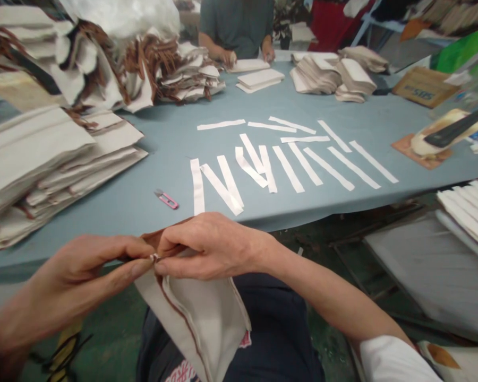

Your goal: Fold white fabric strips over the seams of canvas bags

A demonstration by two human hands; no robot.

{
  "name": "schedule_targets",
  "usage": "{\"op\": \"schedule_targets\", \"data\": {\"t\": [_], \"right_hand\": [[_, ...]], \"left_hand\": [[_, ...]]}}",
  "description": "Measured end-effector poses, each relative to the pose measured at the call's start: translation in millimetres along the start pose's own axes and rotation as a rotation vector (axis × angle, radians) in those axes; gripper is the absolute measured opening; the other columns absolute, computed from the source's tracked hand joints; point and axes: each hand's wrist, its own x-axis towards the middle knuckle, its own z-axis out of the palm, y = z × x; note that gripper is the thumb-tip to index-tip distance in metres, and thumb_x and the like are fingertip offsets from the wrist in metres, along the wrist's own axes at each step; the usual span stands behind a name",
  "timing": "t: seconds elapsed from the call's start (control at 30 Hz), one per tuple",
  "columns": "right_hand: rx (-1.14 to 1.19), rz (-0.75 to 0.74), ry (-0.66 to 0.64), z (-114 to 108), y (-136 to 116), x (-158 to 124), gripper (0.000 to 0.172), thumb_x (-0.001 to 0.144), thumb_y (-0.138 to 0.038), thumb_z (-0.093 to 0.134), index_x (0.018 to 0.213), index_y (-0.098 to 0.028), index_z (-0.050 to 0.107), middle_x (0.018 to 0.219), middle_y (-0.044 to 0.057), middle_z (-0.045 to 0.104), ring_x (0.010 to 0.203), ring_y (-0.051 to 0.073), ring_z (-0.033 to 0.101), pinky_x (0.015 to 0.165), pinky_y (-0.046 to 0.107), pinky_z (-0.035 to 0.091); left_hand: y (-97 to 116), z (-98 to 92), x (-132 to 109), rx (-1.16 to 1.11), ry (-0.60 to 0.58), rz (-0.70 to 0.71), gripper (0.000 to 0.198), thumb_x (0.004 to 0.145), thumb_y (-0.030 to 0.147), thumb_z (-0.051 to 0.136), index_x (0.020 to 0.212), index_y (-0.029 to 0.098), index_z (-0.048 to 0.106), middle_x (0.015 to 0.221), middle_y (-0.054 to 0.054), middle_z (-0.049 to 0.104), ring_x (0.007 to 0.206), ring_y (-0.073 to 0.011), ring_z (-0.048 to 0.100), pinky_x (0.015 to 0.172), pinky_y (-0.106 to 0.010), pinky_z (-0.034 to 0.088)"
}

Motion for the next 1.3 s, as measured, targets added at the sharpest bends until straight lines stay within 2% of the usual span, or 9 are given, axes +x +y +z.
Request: {"op": "schedule_targets", "data": {"t": [0.13,0.23,0.4,0.53,0.67,0.83,0.97,1.17,1.3], "right_hand": [[-0.015,0.038,0.019,2.4,2.3,1.8,0.012,0.098,-0.025,0.065,0.09,-0.017,0.07,0.073,-0.004,0.063,0.064,0.011,0.053,0.065,0.025,0.037],[-0.052,0.051,0.04,4.1,3.2,1.5,0.01,0.096,-0.021,0.064,0.091,-0.017,0.071,0.076,-0.003,0.066,0.067,0.012,0.055,0.066,0.025,0.037],[-0.041,-0.001,0.134,8.3,6.0,0.2,0.008,0.094,-0.022,0.064,0.09,-0.017,0.068,0.077,-0.003,0.066,0.065,0.01,0.052,0.065,0.025,0.037],[0.009,-0.033,0.222,13.0,5.9,2.6,0.009,0.09,-0.026,0.068,0.088,-0.018,0.065,0.076,-0.005,0.064,0.062,0.009,0.049,0.064,0.024,0.039],[-0.042,-0.035,0.293,16.9,2.5,5.6,0.008,0.087,-0.023,0.066,0.081,-0.02,0.062,0.071,-0.006,0.062,0.06,0.009,0.047,0.062,0.024,0.039],[-0.138,-0.013,0.315,17.1,-7.6,6.3,0.005,0.083,-0.018,0.058,0.08,-0.02,0.06,0.072,-0.003,0.064,0.062,0.011,0.05,0.061,0.025,0.037],[0.059,0.059,0.258,17.8,-8.3,8.4,0.004,0.082,-0.018,0.059,0.079,-0.02,0.061,0.067,-0.006,0.058,0.058,0.009,0.046,0.058,0.023,0.036],[0.462,0.146,0.174,21.8,1.1,10.8,0.002,0.078,-0.018,0.059,0.079,-0.019,0.059,0.068,-0.007,0.054,0.058,0.008,0.044,0.056,0.022,0.042],[0.47,0.194,0.142,16.7,-7.9,8.7,0.009,0.083,-0.026,0.063,0.082,-0.017,0.061,0.074,-0.004,0.059,0.063,0.01,0.047,0.057,0.023,0.041]], "left_hand": [[5.4,0.1,-3.3,0.174,0.053,0.105,0.016,0.104,0.022,0.063,0.101,0.027,0.078,0.082,0.006,0.082,0.061,-0.0087,0.072,0.059,-0.017,0.047],[6.1,2.4,-2.8,0.225,0.096,0.161,0.016,0.102,0.02,0.063,0.103,0.027,0.078,0.083,0.006,0.083,0.059,-0.0076,0.072,0.059,-0.016,0.048],[-0.1,11.6,0.8,0.054,0.154,0.064,0.021,0.099,0.016,0.061,0.088,0.025,0.077,0.065,0.009,0.073,0.05,-0.0063,0.063,0.053,-0.015,0.044],[0.6,14.9,3.0,-0.085,0.151,-0.023,0.024,0.098,0.021,0.062,0.081,0.023,0.079,0.062,0.007,0.073,0.049,-0.0092,0.062,0.049,-0.017,0.044],[6.2,14.9,0.4,-0.033,0.197,-0.032,0.023,0.096,0.019,0.063,0.082,0.024,0.08,0.061,0.007,0.072,0.048,-0.0085,0.061,0.049,-0.016,0.044],[20.7,17.7,-2.3,0.153,0.326,0.016,0.017,0.09,0.019,0.065,0.082,0.025,0.079,0.063,0.01,0.075,0.048,-0.0054,0.065,0.051,-0.013,0.043],[27.7,20.6,-0.8,0.162,0.396,0.0,0.02,0.087,0.018,0.064,0.072,0.024,0.076,0.055,0.011,0.069,0.043,-0.0043,0.059,0.048,-0.013,0.04],[13.3,23.3,-5.2,-0.275,0.237,-0.203,0.03,0.095,0.031,0.066,0.068,0.022,0.074,0.053,0.006,0.066,0.045,-0.0093,0.056,0.043,-0.015,0.042],[15.1,21.0,-4.8,-0.169,0.258,-0.17,0.023,0.092,0.023,0.067,0.072,0.023,0.079,0.058,0.006,0.07,0.049,-0.0082,0.058,0.049,-0.013,0.045]]}}
